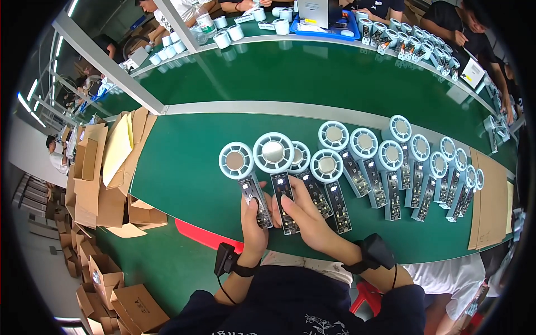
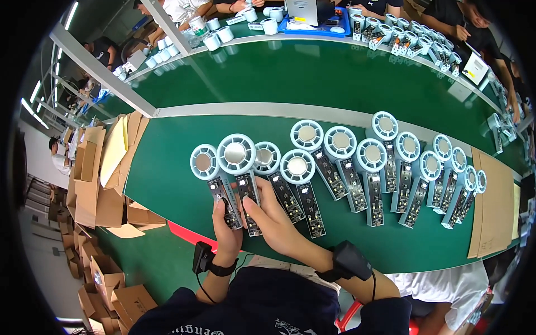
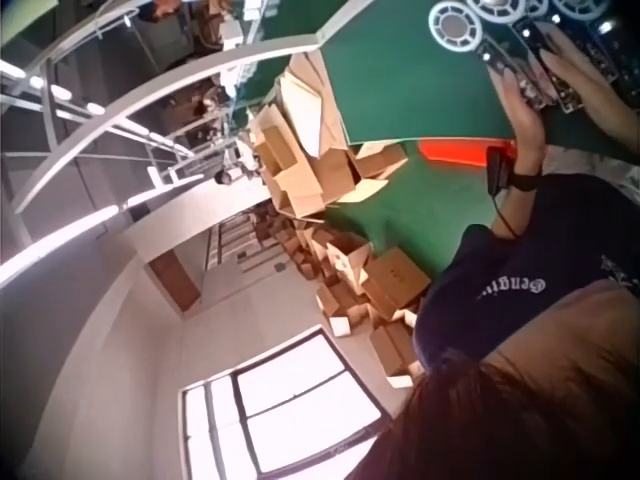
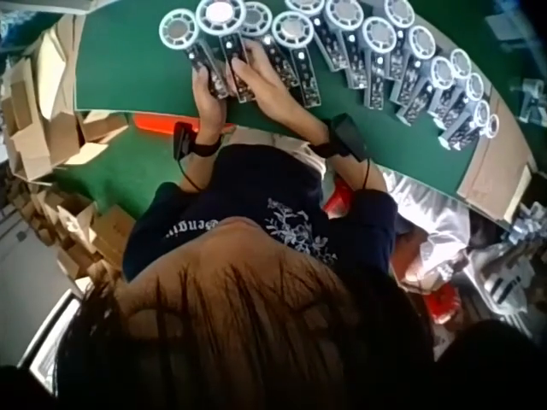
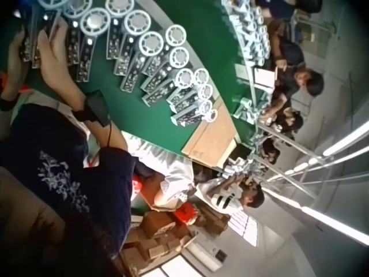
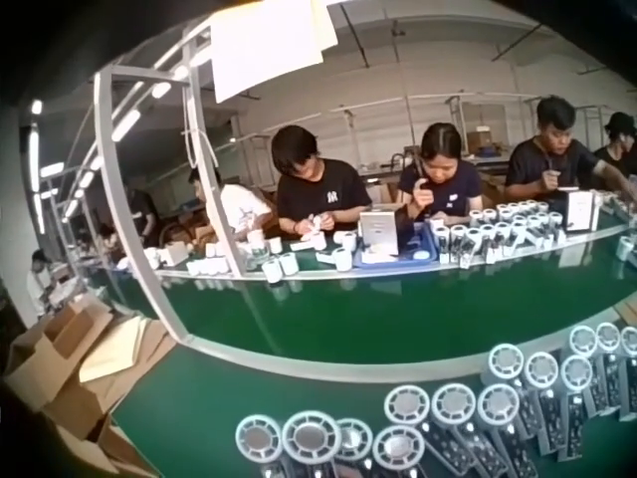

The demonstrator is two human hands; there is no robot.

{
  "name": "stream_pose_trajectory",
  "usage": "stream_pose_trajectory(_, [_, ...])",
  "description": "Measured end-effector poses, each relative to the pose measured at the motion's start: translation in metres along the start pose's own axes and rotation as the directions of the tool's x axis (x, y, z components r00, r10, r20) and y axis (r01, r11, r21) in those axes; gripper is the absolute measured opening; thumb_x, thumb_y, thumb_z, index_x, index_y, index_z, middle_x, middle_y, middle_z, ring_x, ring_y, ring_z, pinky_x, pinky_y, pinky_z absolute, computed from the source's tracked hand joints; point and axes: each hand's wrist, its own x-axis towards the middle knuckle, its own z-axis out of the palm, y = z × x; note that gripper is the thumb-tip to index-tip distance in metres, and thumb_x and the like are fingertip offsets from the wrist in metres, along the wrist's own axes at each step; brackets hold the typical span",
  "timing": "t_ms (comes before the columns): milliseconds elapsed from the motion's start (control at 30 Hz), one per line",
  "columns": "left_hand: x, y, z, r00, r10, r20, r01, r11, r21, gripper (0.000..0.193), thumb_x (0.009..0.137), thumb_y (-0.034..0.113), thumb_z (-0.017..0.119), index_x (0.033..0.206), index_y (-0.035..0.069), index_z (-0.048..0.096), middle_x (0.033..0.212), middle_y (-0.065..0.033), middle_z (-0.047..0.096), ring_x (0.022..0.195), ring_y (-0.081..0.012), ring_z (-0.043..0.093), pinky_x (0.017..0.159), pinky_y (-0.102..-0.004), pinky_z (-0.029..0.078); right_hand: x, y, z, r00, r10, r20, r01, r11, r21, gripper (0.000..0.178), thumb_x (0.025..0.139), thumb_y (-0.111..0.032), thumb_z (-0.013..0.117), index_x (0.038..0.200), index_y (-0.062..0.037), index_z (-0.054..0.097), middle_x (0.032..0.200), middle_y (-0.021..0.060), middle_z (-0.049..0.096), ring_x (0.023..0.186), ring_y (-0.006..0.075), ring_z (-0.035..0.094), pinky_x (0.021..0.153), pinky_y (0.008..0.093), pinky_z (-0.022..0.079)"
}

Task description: The person picks up handheld fans one by one, presses a button on the handle to test them, and places them back on the table. After testing several fans, they gather them together and slide them across the table.

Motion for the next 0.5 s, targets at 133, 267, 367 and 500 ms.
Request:
stream_pose_trajectory(133, [0.0004,0.0031,-0.0009,1.0,-0.007,-0.023,0.007,1.0,0.019,0.046,0.097,0.034,0.035,0.124,-0.003,0.034,0.076,-0.0058,0.047,0.053,-0.0118,0.049,0.046,-0.0224,0.04,0.0022,0.0033,0.0009,1.0,-0.004,0.012,0.005,1.0,-0.03,0.042,0.099,-0.016,0.038,0.135,0.0,0.021,0.095,0.0062,0.046,0.077,0.0117,0.047,0.071,0.0262,0.042])
stream_pose_trajectory(267, [0.0016,0.0055,-0.0018,1.0,-0.005,0.02,0.004,1.0,0.021,0.046,0.097,0.034,0.035,0.125,-0.003,0.034,0.076,-0.0058,0.047,0.052,-0.0119,0.048,0.045,-0.0223,0.04,0.0003,0.0008,-0.0015,0.999,-0.011,0.049,0.016,0.996,-0.087,0.043,0.099,-0.015,0.037,0.135,0.0008,0.02,0.095,0.0066,0.045,0.077,0.0118,0.048,0.071,0.0263,0.042])
stream_pose_trajectory(367, [0.0007,0.0049,-0.0051,0.999,-0.011,0.048,0.012,1.0,-0.008,0.046,0.097,0.035,0.034,0.125,-0.002,0.035,0.076,-0.0059,0.047,0.052,-0.012,0.048,0.045,-0.0223,0.04,-0.0001,0.0029,-0.0016,0.997,-0.043,0.059,0.05,0.989,-0.136,0.044,0.098,-0.013,0.038,0.136,0.0011,0.02,0.095,0.0066,0.046,0.076,0.0111,0.048,0.069,0.0257,0.042])
stream_pose_trajectory(500, [-0.0002,0.0024,-0.0062,0.998,-0.033,0.048,0.036,0.998,-0.055,0.046,0.098,0.035,0.033,0.125,-0.002,0.036,0.076,-0.006,0.047,0.051,-0.0121,0.048,0.045,-0.022,0.039,0.0,0.0039,-0.0021,0.995,-0.08,0.059,0.09,0.976,-0.196,0.045,0.097,-0.011,0.04,0.136,0.0013,0.02,0.095,0.0066,0.047,0.075,0.0104,0.049,0.068,0.025,0.042])
